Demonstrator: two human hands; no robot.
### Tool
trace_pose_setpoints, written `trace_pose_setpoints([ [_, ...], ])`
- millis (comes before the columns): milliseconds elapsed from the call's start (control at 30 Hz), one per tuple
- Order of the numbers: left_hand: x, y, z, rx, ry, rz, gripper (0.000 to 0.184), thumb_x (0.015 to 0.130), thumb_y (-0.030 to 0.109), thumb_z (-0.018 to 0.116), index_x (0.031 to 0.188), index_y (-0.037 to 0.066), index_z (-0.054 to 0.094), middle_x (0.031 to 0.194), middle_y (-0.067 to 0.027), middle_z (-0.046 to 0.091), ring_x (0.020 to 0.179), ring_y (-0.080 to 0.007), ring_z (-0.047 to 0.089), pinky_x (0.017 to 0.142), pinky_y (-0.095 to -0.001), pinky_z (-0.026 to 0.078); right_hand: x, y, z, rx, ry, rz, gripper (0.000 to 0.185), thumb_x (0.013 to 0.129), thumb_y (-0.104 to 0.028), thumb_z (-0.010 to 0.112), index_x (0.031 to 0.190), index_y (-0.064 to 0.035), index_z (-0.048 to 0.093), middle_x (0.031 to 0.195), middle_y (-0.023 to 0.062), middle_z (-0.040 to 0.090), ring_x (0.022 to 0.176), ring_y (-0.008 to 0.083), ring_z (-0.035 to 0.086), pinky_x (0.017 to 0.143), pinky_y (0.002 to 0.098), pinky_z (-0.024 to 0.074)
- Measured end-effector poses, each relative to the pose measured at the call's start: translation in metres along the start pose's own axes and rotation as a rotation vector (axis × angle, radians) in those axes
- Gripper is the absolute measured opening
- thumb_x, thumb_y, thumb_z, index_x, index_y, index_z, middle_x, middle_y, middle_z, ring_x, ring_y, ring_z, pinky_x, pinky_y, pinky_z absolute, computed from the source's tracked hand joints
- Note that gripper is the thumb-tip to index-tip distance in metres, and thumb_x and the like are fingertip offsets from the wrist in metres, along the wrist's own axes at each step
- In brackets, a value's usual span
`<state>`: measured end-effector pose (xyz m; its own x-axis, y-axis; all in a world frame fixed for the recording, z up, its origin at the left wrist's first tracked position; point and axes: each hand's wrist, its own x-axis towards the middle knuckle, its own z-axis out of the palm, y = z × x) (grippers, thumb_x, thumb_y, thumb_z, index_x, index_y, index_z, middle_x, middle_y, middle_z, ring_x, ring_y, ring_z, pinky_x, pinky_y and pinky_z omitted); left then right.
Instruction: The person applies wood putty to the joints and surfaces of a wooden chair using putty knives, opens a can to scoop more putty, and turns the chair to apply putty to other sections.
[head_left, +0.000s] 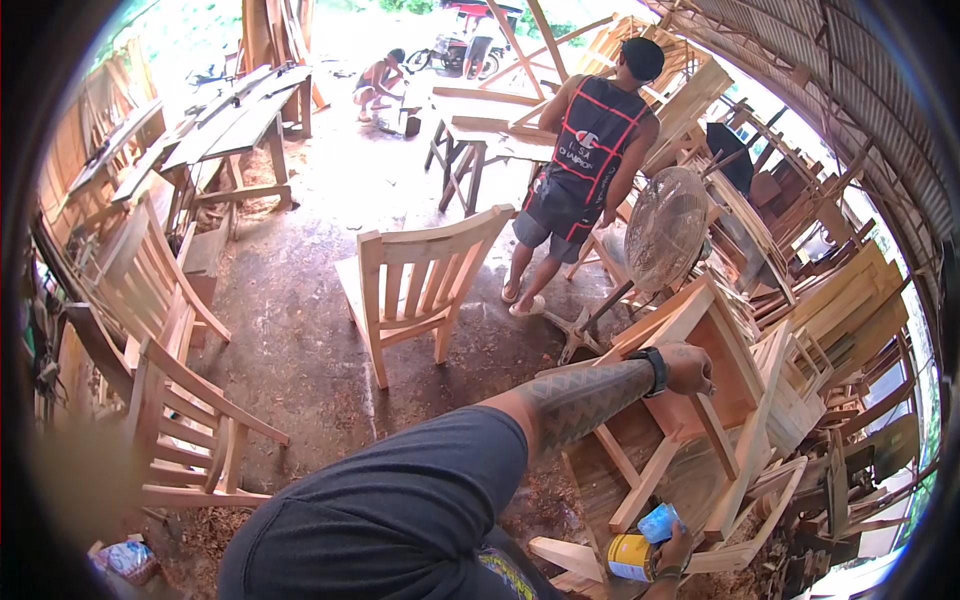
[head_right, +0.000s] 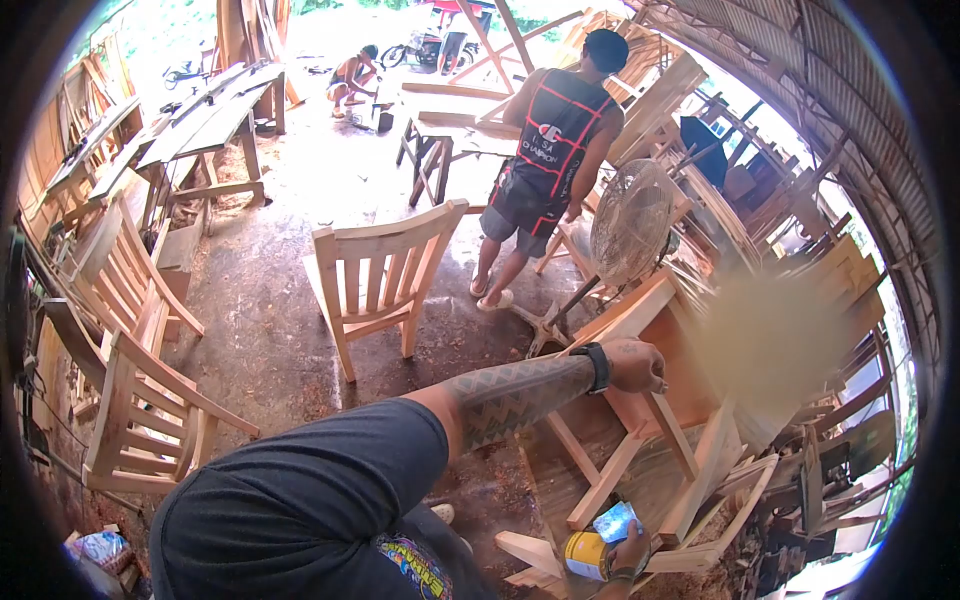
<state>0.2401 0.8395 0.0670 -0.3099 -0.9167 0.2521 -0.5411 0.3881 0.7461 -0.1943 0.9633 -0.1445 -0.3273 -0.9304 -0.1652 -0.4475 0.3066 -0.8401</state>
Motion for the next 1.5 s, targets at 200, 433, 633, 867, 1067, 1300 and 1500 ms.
trace_pose_setpoints([
  [200,0.0,0.0,0.0,0.007,-0.003,-0.005,0.04,0.089,0.049,0.073,0.11,0.015,0.08,0.111,-0.0099,0.077,0.111,-0.03,0.07,0.098,-0.0429,0.052,0.0,0.001,-0.001,0.048,0.004,0.045,0.036,0.101,-0.036,0.061,0.106,-0.0003,0.06,0.073,0.0068,0.055,0.037,0.0163,0.044,0.029,0.0313,0.0304],
  [433,0.003,-0.004,0.003,0.013,0.001,0.002,0.04,0.088,0.05,0.073,0.11,0.016,0.08,0.11,-0.0093,0.077,0.111,-0.0296,0.07,0.098,-0.0425,0.052,-0.014,-0.018,-0.001,-0.008,-0.01,0.107,0.036,0.102,-0.034,0.06,0.107,0.0009,0.06,0.071,0.0046,0.053,0.04,0.0138,0.044,0.031,0.0305,0.0302],
  [633,0.001,-0.004,0.003,0.014,0.034,0.05,0.039,0.091,0.046,0.072,0.107,0.012,0.079,0.107,-0.0119,0.077,0.105,-0.0318,0.071,0.095,-0.0427,0.054,-0.01,-0.014,0.0,-0.021,0.013,0.059,0.036,0.101,-0.033,0.06,0.111,0.0011,0.062,0.074,0.0066,0.058,0.04,0.0153,0.046,0.031,0.0317,0.0315],
  [867,0.003,-0.004,0.003,0.006,0.005,0.004,0.041,0.088,0.05,0.073,0.11,0.017,0.08,0.111,-0.0093,0.077,0.112,-0.0298,0.07,0.099,-0.0438,0.052,-0.006,-0.009,-0.003,-0.043,-0.017,0.028,0.038,0.101,-0.034,0.06,0.111,0.0034,0.062,0.084,0.0101,0.063,0.045,0.0174,0.053,0.032,0.0314,0.0351],
  [1067,0.002,-0.003,0.002,-0.004,-0.015,0.001,0.041,0.09,0.05,0.073,0.11,0.015,0.079,0.113,-0.0102,0.076,0.114,-0.0306,0.069,0.1,-0.0435,0.051,0.016,0.022,-0.008,0.002,-0.037,-0.057,0.039,0.101,-0.034,0.061,0.11,0.0038,0.061,0.086,0.0108,0.063,0.049,0.0177,0.057,0.034,0.0318,0.0384],
  [1300,-0.002,-0.001,0.0,0.01,0.018,0.029,0.04,0.091,0.047,0.072,0.108,0.011,0.079,0.106,-0.0129,0.077,0.105,-0.0326,0.071,0.095,-0.0433,0.053,-0.005,-0.007,-0.003,-0.008,-0.017,0.03,0.043,0.101,-0.035,0.061,0.112,0.0058,0.06,0.084,0.0122,0.063,0.049,0.0182,0.057,0.033,0.0324,0.0382],
  [1500,-0.002,0.002,-0.002,0.016,-0.021,-0.03,0.042,0.089,0.051,0.073,0.112,0.016,0.079,0.114,-0.0083,0.076,0.115,-0.0291,0.069,0.101,-0.0424,0.05,-0.007,-0.01,-0.002,-0.062,-0.005,0.025,0.045,0.101,-0.037,0.06,0.113,0.0073,0.059,0.082,0.0126,0.063,0.046,0.0204,0.057,0.033,0.0329,0.0386],
])
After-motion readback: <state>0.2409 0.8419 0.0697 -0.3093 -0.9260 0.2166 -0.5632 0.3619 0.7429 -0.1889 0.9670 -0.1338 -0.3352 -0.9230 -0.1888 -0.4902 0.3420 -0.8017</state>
